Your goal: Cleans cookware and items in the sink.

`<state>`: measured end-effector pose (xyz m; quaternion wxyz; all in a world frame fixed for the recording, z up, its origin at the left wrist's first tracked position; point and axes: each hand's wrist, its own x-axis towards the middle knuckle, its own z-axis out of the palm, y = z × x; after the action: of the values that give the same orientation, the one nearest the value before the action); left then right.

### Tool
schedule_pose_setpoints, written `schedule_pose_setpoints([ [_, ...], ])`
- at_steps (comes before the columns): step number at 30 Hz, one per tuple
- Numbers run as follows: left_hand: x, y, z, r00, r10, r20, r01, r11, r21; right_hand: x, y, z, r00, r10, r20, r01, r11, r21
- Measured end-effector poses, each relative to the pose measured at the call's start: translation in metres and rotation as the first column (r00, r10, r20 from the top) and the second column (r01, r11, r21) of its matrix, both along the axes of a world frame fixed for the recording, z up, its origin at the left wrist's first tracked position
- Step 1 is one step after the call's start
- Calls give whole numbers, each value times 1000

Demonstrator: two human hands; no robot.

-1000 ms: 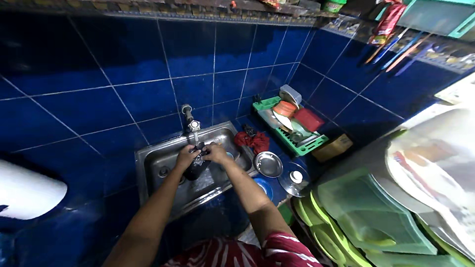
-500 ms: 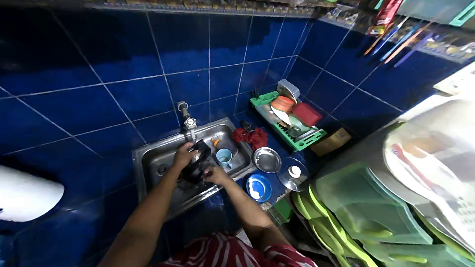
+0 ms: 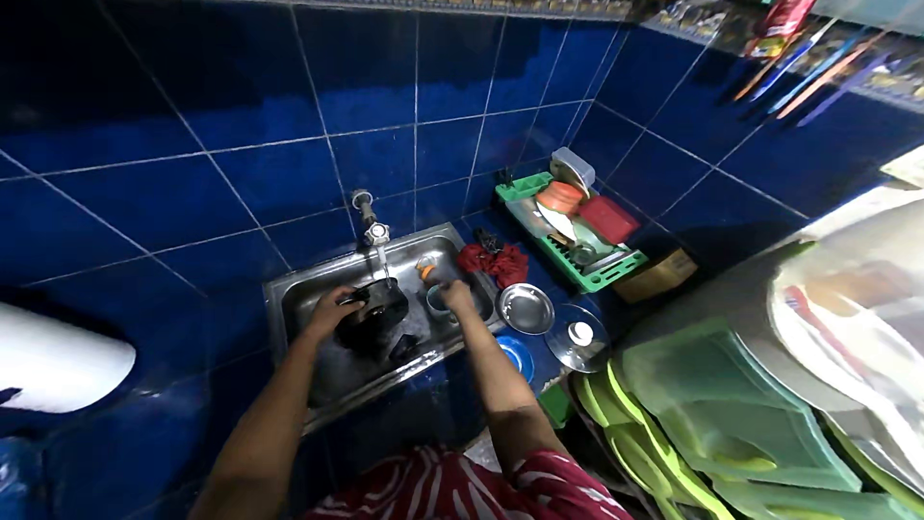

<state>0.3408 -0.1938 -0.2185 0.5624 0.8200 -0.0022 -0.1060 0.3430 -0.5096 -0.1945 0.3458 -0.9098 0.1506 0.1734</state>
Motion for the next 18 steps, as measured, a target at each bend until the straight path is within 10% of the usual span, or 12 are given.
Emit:
schedule_pose_setpoints([
  [5,11,-33,12,998,40,-45,-37,997,61,14,52,14,983,75,170,-136,912,388],
  [18,-3,-35,34,963,253,94,-267,947,179,24,111,3,893,264,365,-367,897,248],
])
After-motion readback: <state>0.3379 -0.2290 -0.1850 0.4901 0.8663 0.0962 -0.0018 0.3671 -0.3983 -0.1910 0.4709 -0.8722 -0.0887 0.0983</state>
